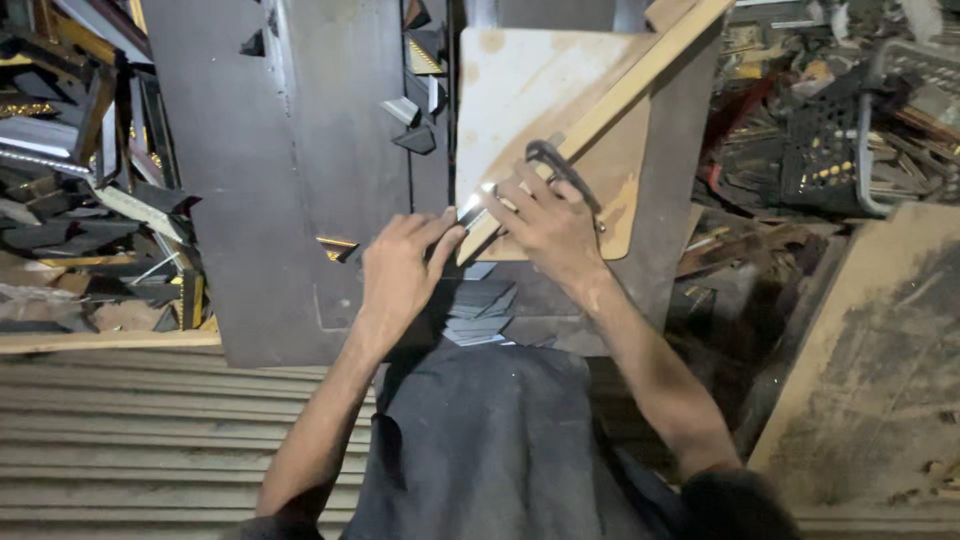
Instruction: The person sits at a cluttered workbench and sorts small mitered picture-frame corner offcuts. They pick up individual pieces from a large pile, look them over, and place them into separate groups on the bench, occasionally reaching into the pile for more pieces.
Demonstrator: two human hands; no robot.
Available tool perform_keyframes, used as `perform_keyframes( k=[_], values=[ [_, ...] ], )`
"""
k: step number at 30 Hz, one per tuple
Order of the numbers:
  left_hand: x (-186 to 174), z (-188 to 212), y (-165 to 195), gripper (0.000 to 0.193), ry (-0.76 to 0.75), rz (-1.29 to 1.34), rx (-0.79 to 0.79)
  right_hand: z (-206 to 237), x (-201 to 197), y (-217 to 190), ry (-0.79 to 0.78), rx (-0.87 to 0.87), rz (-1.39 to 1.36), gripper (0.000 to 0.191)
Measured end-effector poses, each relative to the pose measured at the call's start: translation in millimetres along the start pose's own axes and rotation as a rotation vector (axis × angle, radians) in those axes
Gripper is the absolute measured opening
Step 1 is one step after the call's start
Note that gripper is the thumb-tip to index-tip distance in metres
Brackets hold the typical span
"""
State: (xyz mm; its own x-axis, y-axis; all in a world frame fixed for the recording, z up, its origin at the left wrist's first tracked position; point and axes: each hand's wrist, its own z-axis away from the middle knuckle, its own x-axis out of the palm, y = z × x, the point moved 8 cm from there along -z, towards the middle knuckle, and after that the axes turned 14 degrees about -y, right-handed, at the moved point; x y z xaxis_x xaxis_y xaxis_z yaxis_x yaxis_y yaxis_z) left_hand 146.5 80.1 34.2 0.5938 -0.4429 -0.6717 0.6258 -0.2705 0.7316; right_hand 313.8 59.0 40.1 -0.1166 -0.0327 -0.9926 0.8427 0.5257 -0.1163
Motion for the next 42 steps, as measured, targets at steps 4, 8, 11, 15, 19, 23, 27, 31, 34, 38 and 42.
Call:
perform_keyframes(
  k=[4, 8, 11, 15, 19, 23, 27, 31, 34, 38, 42],
  values=[
    [-60.9, 23.3, -22.9, 0.012, 0.277, -0.105, -0.111, -68.1, 29.8, 79.4, 0.043, 0.121, 0.067, 0.031],
    [-107.6, 58.4, -50.3, 0.008, 0.471, -0.092, -0.219, -97.7, 12.6, 102.5, 0.067, 0.073, -0.056, 0.029],
    [-119.9, 81.5, -62.3, 0.011, 0.572, -0.073, -0.308, -65.9, -12.6, 43.7, 0.047, 0.061, -0.095, 0.039],
    [-94.4, 97.1, -43.5, 0.013, 0.524, 0.033, -0.235, -27.0, -23.7, -15.5, -0.078, 0.111, -0.163, 0.056],
    [-59.9, 98.3, -2.1, 0.03, 0.415, -0.084, -0.062, -16.0, -18.6, -13.7, -0.105, 0.025, -0.144, 0.052],
    [-28.0, 106.4, 26.3, 0.05, 0.286, -0.093, -0.024, 15.8, -9.5, -17.8, -0.009, 0.016, -0.372, 0.028],
    [12.3, 105.6, 54.7, 0.088, -0.017, -0.152, 0.089, 46.4, 2.6, -59.8, 0.124, -0.022, -0.553, 0.02],
    [53.4, 99.1, 69.0, 0.117, -0.243, -0.455, 0.144, 73.0, 5.1, -57.2, 0.193, 0.14, -0.596, 0.029],
    [72.2, 92.2, 59.3, 0.112, -0.344, -0.541, 0.107, 107.7, -2.8, -26.0, 0.273, 0.351, -0.65, 0.018],
    [95.2, 92.9, 47.1, 0.095, -0.466, -0.61, 0.101, 144.0, -12.6, -8.0, 0.341, 0.357, -0.629, 0.013],
    [107.8, 96.3, 43.6, 0.079, -0.412, -0.563, 0.116, 167.0, -8.9, -10.9, 0.358, 0.36, -0.607, 0.013]
  ],
)
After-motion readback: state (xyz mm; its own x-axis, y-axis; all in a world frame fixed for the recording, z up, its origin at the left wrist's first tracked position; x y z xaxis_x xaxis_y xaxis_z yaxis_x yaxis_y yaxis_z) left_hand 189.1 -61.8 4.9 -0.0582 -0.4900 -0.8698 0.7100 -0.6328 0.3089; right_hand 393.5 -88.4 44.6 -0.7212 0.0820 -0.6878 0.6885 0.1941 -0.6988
